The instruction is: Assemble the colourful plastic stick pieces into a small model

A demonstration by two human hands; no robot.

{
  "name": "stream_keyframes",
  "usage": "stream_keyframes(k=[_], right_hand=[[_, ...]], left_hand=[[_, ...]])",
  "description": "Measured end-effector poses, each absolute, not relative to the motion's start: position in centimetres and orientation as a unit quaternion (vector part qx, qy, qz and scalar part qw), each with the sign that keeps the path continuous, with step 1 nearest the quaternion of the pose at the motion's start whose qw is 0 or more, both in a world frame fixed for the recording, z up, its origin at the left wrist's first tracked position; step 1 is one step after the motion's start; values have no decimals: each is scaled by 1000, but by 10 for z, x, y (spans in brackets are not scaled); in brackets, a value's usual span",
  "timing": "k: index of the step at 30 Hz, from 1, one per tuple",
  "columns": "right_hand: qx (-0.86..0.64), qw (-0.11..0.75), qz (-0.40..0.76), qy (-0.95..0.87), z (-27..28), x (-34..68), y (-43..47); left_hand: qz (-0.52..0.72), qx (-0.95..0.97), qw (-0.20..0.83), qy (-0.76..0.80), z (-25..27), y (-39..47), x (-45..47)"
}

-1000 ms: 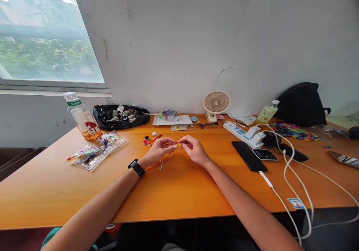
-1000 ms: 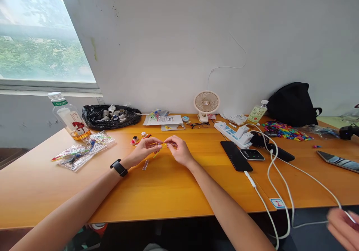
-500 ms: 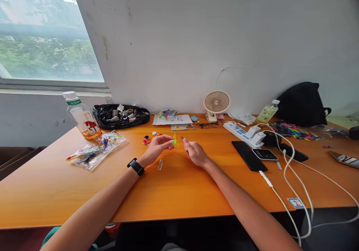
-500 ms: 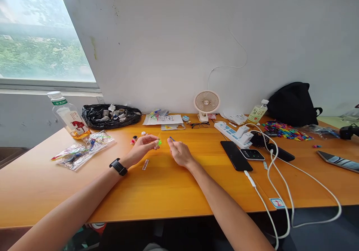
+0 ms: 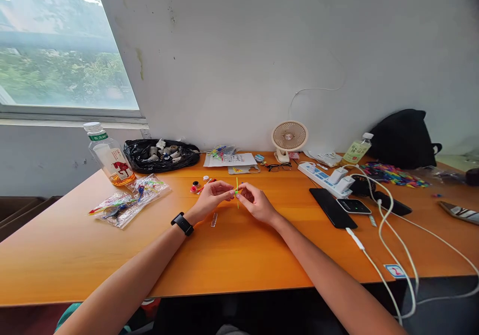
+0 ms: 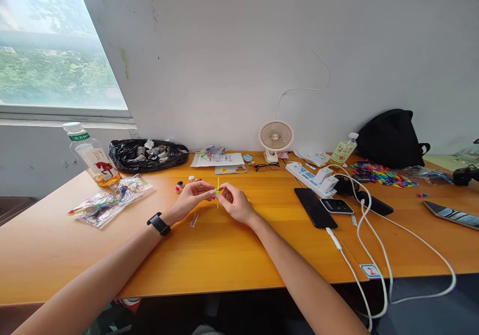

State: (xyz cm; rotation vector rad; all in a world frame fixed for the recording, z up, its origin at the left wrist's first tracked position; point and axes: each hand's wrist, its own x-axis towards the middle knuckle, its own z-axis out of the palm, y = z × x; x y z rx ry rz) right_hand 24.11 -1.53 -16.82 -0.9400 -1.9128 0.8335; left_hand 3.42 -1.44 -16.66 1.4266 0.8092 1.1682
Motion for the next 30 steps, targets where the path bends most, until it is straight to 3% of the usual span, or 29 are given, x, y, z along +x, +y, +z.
stream_keyframes(k=[10,13,16,18,21,30], right_hand=[[-353,443,417,-711,-165,245,-8],[-411,459,297,-729,-156,267,4],[-526,416,104,-735,-150,296,16],[-591,338,51,-730,-151,308,21],[-609,237,65,-754,-157,310,19],[-542,236,57,-805,-166,281,2]], left_hand=[[510,617,506,323,-165,-10,34],[573,601,421,364,-160,1,18],[599,591,250,479,-161,18,-10],[558,605,165,543,-166,27,-29],[473,657,92,579,-176,35,-47],[301,755,51,580,-183,34,-45]])
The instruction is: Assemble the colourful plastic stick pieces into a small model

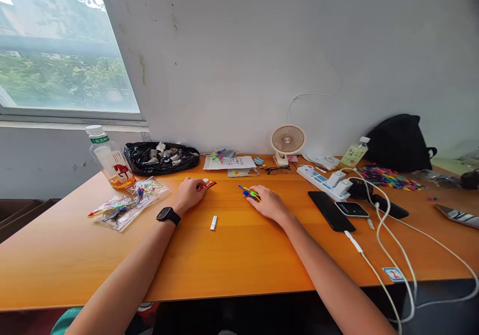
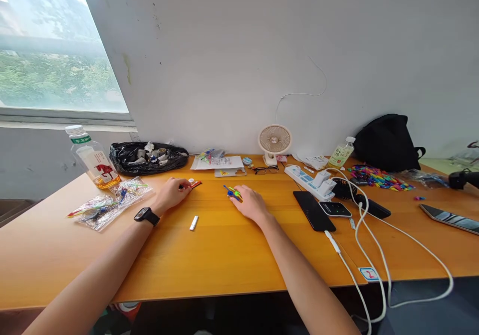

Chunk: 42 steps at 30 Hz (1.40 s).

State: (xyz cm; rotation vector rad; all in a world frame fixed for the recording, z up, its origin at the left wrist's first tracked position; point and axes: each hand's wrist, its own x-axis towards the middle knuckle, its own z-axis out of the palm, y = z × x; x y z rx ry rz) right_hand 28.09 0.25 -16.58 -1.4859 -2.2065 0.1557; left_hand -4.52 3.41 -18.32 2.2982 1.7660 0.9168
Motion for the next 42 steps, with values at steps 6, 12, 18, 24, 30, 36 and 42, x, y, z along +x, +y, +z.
stream_keyframes(k=[6,12,18,24,30,36,42], right_hand=[[-511,238,78,-822,-173,280,5],[-526,244,66,-812,-173,284,12],[-539,240,49,-806,-167,283,7],[-558,252,38,-790,-165,283,6],[-582,301,19,-755,-160,283,5],[-570,314,19,-759,-158,280,2],[-516,303,-7,-801,-163,279,5]], left_hand=[[351,735,85,573,-184,36,-44],[435,738,86,508,-178,39,-42],[505,612,175,582,-182,50,-58],[377,615,145,677,-167,42,-75],[191,648,125,727,-162,30,-80],[141,646,131,738,-152,23,-77],[112,673,108,724,-155,22,-81]])
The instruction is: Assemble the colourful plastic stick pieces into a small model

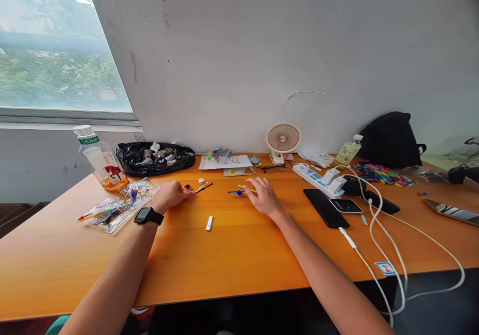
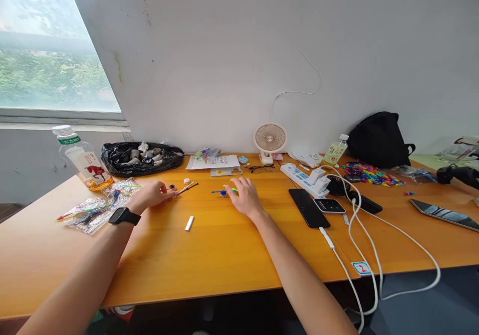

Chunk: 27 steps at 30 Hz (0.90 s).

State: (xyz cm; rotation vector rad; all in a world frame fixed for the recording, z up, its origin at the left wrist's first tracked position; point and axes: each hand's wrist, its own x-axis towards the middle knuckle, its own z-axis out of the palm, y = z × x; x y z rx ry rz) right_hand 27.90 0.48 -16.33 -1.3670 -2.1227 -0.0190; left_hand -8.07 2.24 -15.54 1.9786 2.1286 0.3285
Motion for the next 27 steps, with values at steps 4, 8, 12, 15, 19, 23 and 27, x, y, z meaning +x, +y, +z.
stream_keyframes(k=[4,8,12,15,19,23,27], right_hand=[[-468,251,-11,-848,-170,278,4],[-472,285,-7,-834,-166,274,0],[-442,359,53,-820,-152,264,-11],[-385,376,206,-817,-149,252,-21],[-351,398,397,-749,-160,234,-25],[-332,425,489,-685,-170,230,-19],[-355,487,496,-625,-166,237,-12]], left_hand=[[123,679,96,717,-158,20,-77],[160,673,12,722,-151,11,-54],[216,730,16,648,-150,-2,-16],[248,786,57,563,-155,-9,9],[285,832,97,466,-163,-18,28],[294,834,122,451,-164,-20,30],[300,814,119,483,-167,-13,23]])
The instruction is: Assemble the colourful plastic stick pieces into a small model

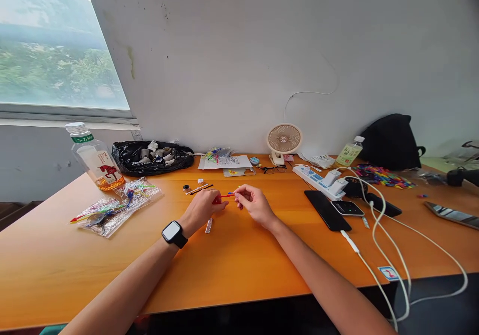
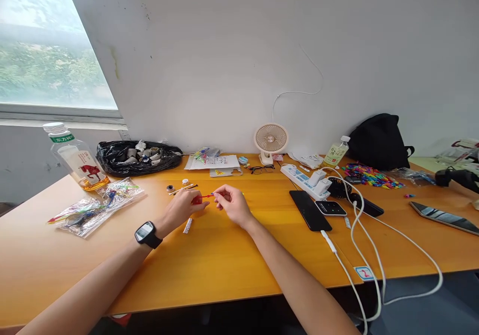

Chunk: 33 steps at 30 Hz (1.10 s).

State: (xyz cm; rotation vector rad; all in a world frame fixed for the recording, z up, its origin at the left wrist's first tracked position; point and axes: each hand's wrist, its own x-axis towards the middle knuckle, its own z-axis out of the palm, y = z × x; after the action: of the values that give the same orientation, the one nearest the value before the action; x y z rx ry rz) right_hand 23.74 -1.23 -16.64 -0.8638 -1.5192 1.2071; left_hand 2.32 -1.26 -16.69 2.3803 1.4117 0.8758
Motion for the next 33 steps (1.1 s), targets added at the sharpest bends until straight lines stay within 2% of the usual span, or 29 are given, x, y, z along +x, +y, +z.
stream_keyframes(k=[4,7,11,19,24,28,33], right_hand=[[-345,518,546,-561,-157,245,-11],[-332,517,583,-532,-153,247,-13],[-321,514,608,-513,-152,247,-14],[-331,518,572,-542,-154,244,-15],[-341,498,530,-596,-165,239,-12],[-344,484,494,-635,-173,238,-10],[-394,452,362,-714,-172,239,-12]], left_hand=[[356,772,179,496,-170,-7,22],[414,703,324,478,-171,-8,28],[431,626,487,429,-172,-10,36],[492,476,630,367,-169,-11,37],[473,532,608,352,-164,-15,38],[457,613,531,365,-168,-16,39],[484,686,398,370,-177,-11,36]])
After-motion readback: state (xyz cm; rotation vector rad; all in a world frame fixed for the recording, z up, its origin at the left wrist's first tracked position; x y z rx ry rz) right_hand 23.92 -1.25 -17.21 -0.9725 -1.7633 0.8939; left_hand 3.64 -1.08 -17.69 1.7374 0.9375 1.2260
